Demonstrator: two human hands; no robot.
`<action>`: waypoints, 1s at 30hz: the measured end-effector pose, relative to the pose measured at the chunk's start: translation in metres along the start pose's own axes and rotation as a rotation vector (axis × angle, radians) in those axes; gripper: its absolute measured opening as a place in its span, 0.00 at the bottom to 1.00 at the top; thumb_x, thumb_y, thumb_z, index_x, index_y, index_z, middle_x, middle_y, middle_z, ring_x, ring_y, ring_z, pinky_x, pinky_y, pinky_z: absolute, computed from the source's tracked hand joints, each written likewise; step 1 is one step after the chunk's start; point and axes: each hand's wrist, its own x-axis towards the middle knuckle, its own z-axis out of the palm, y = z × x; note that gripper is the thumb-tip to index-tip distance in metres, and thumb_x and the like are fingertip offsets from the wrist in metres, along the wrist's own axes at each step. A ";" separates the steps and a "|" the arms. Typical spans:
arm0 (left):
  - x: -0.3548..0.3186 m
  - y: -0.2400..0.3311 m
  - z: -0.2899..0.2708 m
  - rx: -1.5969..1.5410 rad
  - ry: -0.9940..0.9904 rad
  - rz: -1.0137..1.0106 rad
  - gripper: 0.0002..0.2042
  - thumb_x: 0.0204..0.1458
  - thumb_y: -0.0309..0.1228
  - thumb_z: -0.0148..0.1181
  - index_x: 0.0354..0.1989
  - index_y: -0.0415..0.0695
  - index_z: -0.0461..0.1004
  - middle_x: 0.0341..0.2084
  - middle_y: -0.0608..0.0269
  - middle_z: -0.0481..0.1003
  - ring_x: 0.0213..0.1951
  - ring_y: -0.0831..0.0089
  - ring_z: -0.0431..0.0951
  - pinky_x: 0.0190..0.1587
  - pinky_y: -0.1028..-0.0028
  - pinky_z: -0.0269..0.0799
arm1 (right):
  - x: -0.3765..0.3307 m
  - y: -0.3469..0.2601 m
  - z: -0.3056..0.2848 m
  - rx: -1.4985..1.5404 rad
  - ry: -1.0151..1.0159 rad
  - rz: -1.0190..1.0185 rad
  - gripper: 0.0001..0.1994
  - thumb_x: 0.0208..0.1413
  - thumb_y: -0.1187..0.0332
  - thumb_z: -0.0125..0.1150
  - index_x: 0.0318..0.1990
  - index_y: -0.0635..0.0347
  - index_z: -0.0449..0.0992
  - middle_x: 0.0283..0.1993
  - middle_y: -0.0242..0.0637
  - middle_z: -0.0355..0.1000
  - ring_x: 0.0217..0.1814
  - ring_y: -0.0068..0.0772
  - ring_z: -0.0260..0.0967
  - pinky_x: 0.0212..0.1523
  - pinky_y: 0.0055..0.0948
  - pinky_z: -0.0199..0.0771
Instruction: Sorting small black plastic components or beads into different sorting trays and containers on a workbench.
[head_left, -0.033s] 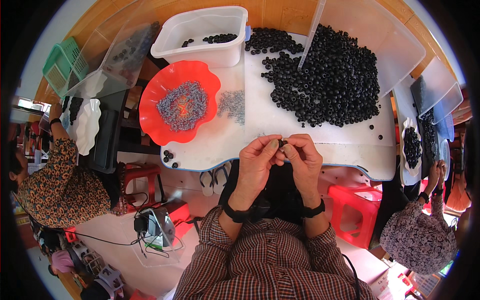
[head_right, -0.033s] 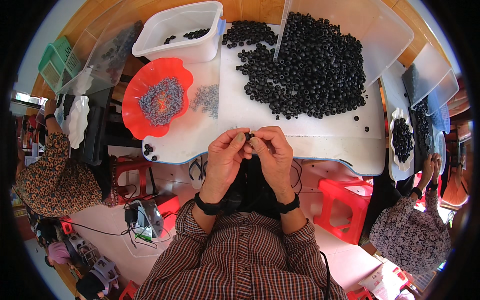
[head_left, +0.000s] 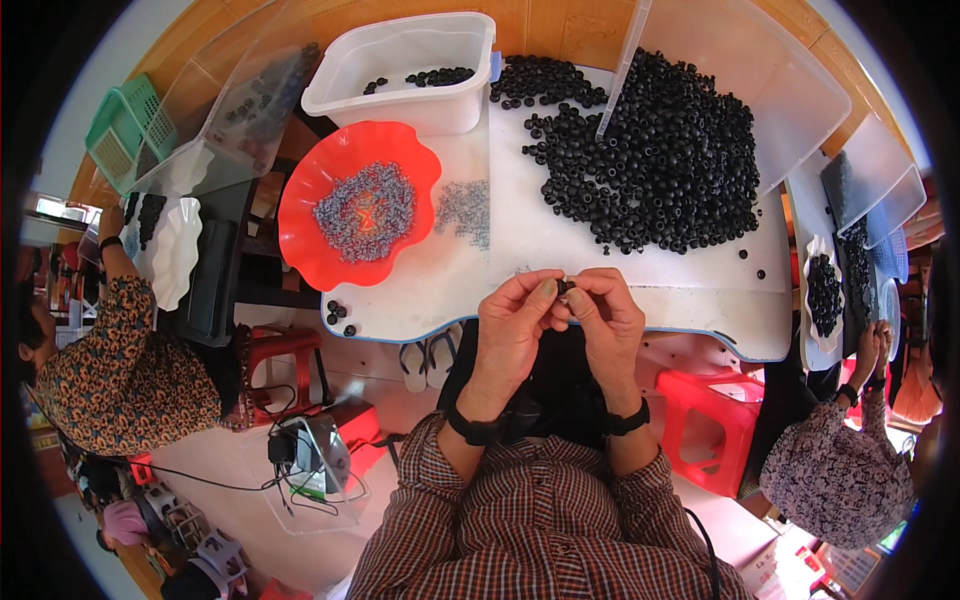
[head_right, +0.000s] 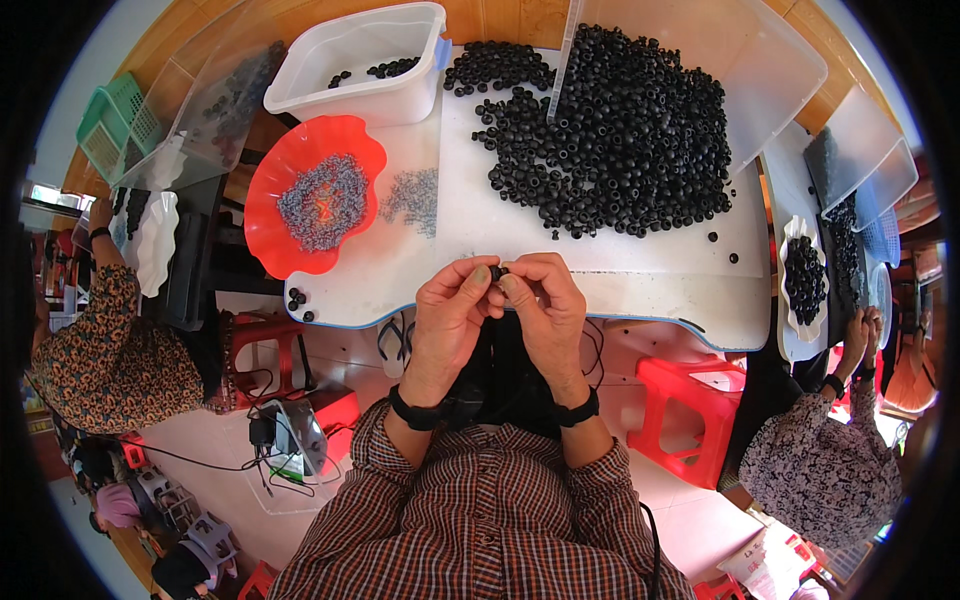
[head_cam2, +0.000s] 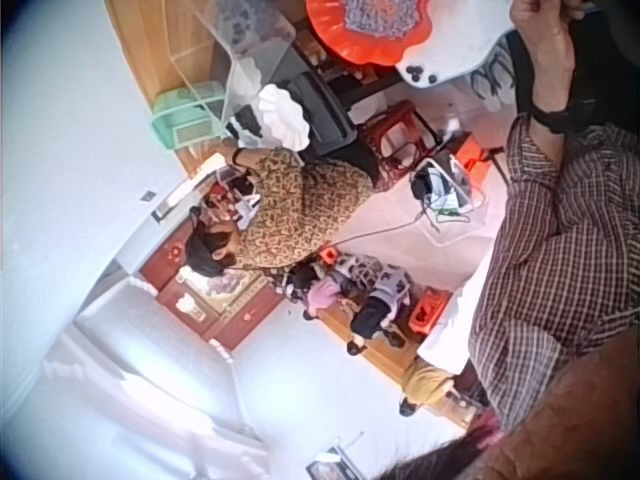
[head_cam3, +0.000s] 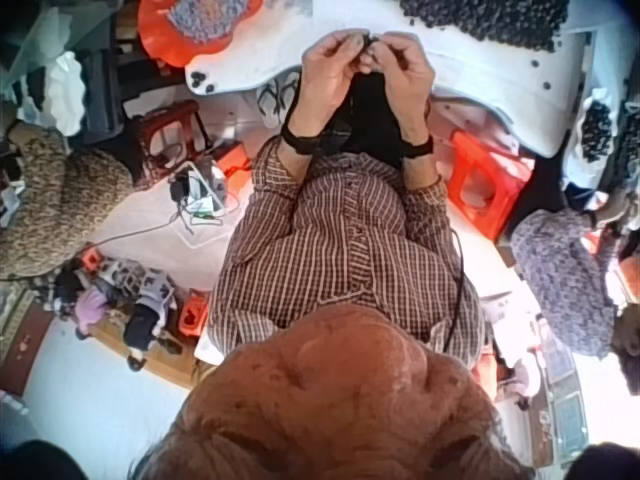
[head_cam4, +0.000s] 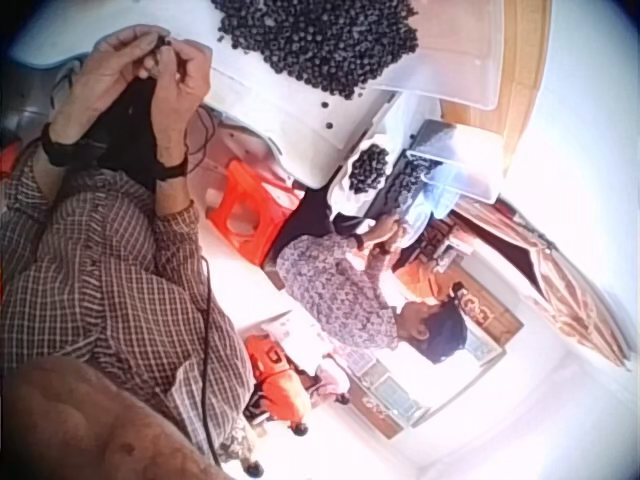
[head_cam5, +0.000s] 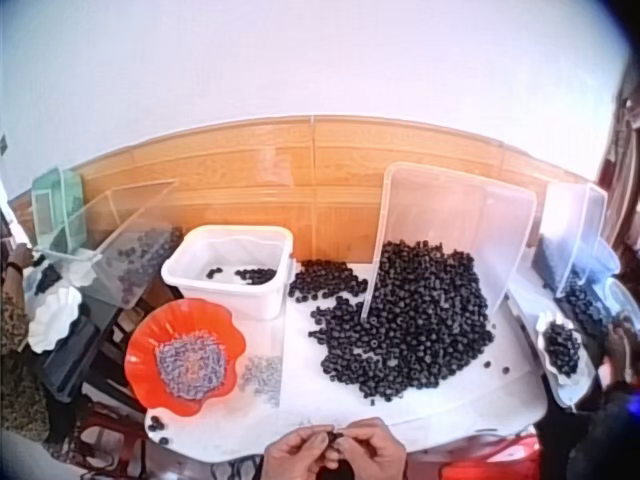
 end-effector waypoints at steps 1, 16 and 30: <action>-0.001 -0.001 0.000 0.023 0.006 0.008 0.10 0.61 0.27 0.56 0.46 0.35 0.76 0.32 0.62 0.77 0.30 0.78 0.76 0.33 0.79 0.74 | -0.001 0.001 -0.001 -0.045 0.000 -0.023 0.05 0.59 0.79 0.59 0.41 0.68 0.75 0.43 0.35 0.67 0.39 0.22 0.71 0.40 0.20 0.75; -0.003 -0.001 -0.002 0.200 0.022 0.098 0.09 0.61 0.25 0.55 0.46 0.34 0.76 0.31 0.60 0.78 0.29 0.78 0.77 0.34 0.78 0.77 | 0.006 -0.011 -0.005 -0.395 -0.053 -0.227 0.05 0.55 0.78 0.62 0.40 0.65 0.75 0.38 0.37 0.70 0.33 0.24 0.70 0.34 0.22 0.73; -0.009 -0.005 -0.003 0.279 0.061 0.052 0.09 0.60 0.25 0.56 0.44 0.34 0.77 0.30 0.60 0.78 0.28 0.78 0.78 0.32 0.79 0.78 | 0.003 -0.020 -0.011 -0.574 -0.150 -0.251 0.05 0.54 0.81 0.61 0.38 0.66 0.75 0.38 0.40 0.69 0.32 0.29 0.73 0.30 0.25 0.76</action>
